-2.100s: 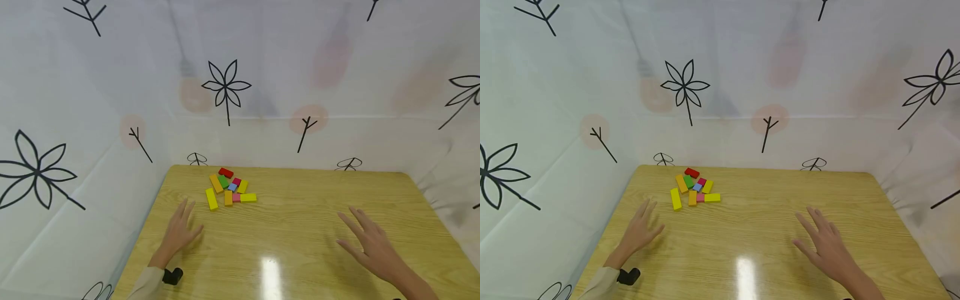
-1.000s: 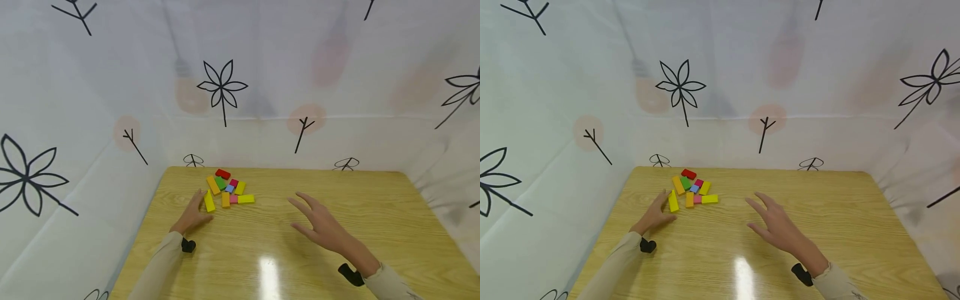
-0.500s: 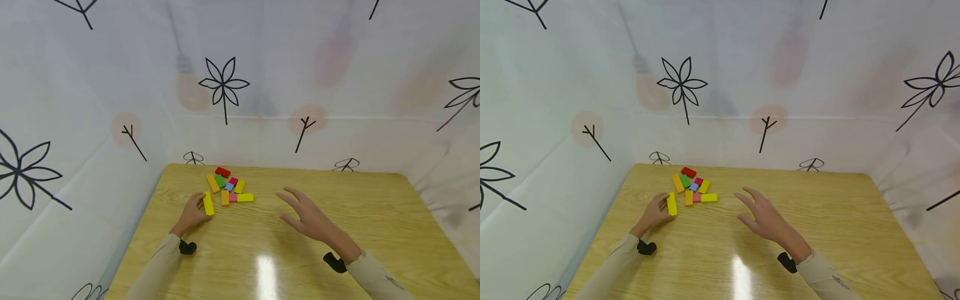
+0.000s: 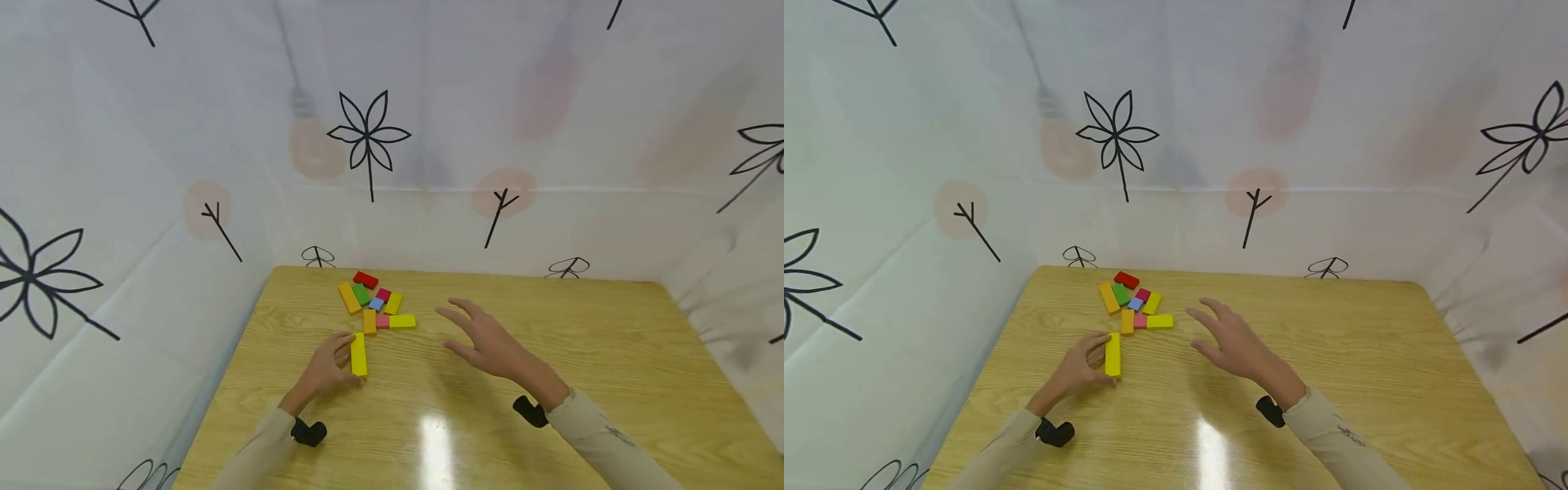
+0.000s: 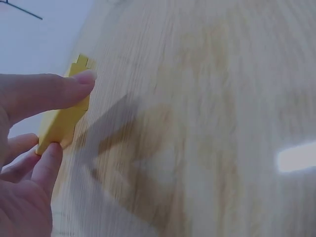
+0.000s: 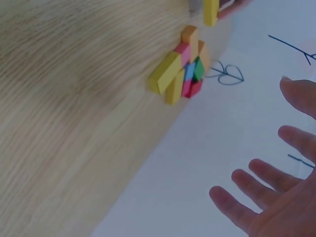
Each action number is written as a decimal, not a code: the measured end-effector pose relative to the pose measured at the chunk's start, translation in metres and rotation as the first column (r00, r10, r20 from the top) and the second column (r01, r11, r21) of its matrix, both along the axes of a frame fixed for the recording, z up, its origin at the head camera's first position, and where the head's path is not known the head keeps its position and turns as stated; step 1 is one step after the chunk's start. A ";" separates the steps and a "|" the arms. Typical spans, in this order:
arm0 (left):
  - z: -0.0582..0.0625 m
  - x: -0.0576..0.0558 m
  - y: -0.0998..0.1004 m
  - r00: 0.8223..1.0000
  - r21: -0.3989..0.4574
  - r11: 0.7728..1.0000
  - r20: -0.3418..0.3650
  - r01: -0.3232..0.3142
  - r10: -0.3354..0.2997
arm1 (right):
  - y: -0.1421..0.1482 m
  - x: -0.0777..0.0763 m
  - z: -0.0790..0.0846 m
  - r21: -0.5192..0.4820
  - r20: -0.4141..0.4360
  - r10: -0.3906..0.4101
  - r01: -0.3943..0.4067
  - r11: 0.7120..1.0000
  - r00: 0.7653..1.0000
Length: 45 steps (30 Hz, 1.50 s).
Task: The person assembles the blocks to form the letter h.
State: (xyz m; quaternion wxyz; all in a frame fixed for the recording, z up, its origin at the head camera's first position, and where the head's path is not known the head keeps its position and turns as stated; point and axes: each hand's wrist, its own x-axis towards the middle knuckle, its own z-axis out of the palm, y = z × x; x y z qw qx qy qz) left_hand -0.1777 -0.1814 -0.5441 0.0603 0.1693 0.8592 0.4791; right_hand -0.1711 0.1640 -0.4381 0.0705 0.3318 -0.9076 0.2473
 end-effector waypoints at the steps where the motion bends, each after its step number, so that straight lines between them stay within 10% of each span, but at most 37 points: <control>1: 0.000 0.003 0.002 1.000 0.025 1.000 0.016 0.012 -0.012 | -0.002 -0.001 0.000 0.001 0.001 0.002 -0.002 1.000 1.000; 15: -0.004 0.039 0.018 0.984 0.160 0.983 0.136 0.092 -0.114 | -0.023 -0.021 -0.002 0.012 0.046 0.029 -0.029 0.999 0.999; 45: -0.007 0.068 0.024 0.947 0.255 0.962 0.277 0.094 -0.165 | -0.055 -0.056 -0.010 0.041 0.100 0.069 -0.074 0.996 0.993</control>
